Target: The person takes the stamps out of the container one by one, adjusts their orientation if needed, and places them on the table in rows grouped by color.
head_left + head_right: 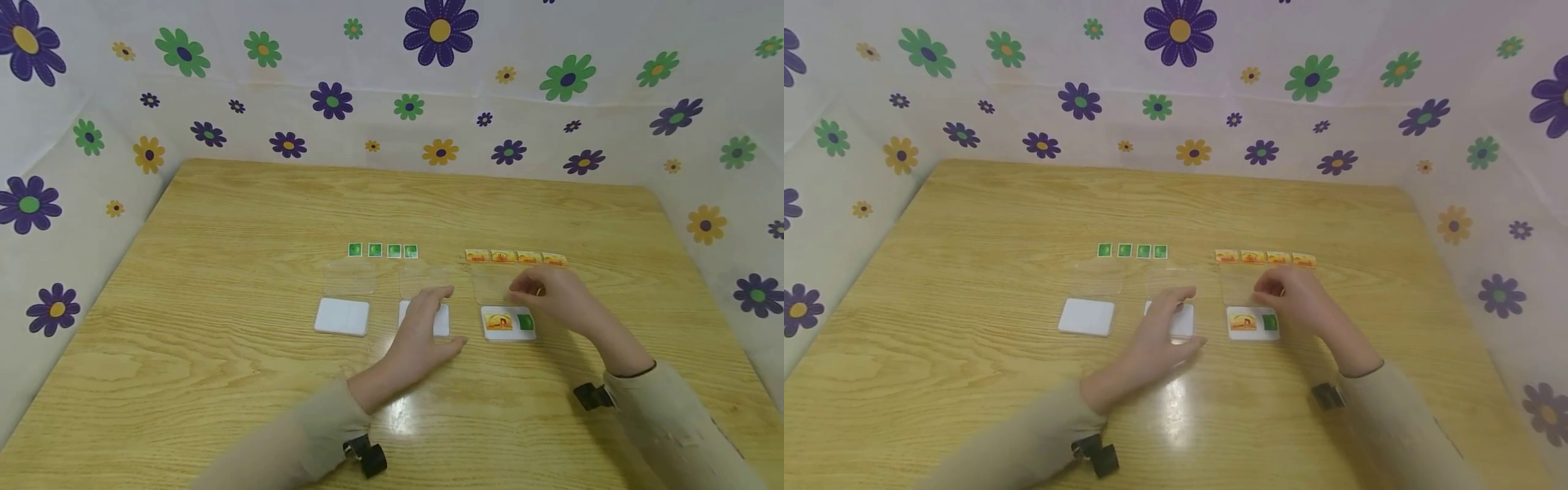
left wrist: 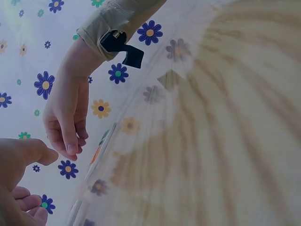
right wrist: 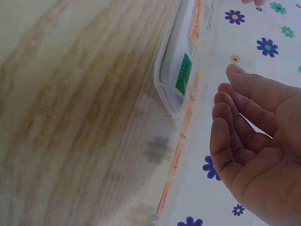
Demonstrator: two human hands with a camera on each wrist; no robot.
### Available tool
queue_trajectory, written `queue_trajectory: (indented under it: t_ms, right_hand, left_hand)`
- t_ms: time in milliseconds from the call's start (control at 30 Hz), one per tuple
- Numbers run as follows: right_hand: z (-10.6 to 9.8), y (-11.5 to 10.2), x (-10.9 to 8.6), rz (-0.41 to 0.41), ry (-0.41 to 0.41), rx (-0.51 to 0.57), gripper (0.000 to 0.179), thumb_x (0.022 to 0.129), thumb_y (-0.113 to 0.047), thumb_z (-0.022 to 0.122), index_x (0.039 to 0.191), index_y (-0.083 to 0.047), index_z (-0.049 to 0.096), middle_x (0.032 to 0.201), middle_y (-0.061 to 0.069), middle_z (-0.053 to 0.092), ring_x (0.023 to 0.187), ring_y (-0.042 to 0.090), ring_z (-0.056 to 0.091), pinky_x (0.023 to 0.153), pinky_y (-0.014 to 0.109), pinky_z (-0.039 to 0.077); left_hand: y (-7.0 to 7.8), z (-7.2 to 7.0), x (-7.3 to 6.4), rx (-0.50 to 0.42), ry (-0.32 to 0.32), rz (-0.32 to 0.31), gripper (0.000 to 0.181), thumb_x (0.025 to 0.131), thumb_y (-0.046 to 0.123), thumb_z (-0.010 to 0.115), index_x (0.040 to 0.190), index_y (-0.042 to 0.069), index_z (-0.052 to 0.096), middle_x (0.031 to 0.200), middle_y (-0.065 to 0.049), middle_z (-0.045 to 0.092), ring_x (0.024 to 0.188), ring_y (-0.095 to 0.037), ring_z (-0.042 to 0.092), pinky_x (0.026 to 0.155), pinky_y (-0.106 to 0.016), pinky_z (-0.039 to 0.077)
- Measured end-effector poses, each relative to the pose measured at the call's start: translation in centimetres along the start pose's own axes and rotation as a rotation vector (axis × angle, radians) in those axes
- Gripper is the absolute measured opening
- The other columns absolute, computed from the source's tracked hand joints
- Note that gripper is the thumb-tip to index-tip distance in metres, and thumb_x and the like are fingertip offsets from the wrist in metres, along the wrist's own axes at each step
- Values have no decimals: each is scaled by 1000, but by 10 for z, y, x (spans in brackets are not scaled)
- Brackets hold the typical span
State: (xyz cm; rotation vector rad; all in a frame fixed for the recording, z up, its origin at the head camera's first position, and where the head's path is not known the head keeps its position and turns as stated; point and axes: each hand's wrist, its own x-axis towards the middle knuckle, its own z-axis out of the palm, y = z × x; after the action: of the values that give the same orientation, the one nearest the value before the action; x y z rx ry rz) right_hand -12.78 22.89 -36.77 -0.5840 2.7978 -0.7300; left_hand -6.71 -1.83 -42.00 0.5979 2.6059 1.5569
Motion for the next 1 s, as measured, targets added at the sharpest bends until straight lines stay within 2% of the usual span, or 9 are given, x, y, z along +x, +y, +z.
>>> queue_trajectory:
  t_ms: [100,333,600,800,1000]
  right_hand:
    - [2,1,-2,-25,3,9,12,87,-17,71,92,-6,71,82,-2,63,75,15,55,67,33,47]
    - [6,3,-4,-61,-21,24,14,86,-20,72,94,-8,71,84,-3,63,78,13,56,69,32,49]
    - [11,6,-4,-62,-32,56,11,86,-17,72,93,-9,70,83,-4,63,76,12,58,67,31,50]
    - [14,8,-3,-70,-38,41,9,85,-13,72,93,-8,70,81,-5,63,75,12,57,65,31,49]
    - [14,8,-5,-92,-45,54,10,85,-15,73,93,-8,70,81,-5,63,74,11,57,66,30,50]
  left_hand:
    - [4,9,5,-36,-14,-12,69,80,16,76,139,3,40,136,-9,44,117,-25,46,98,-31,41]
    - [8,26,14,-148,-45,-69,69,80,14,76,138,3,42,134,-8,45,117,-24,49,96,-26,42]
    - [12,39,23,-93,-80,-66,69,82,17,75,140,4,40,134,-6,44,116,-18,45,93,-23,41]
    - [13,44,28,11,-62,-64,70,81,20,75,139,4,41,119,-5,51,109,-18,43,93,-27,38]
    - [14,46,30,61,-71,-43,70,81,20,75,139,2,41,131,-8,49,117,-20,41,101,-30,33]
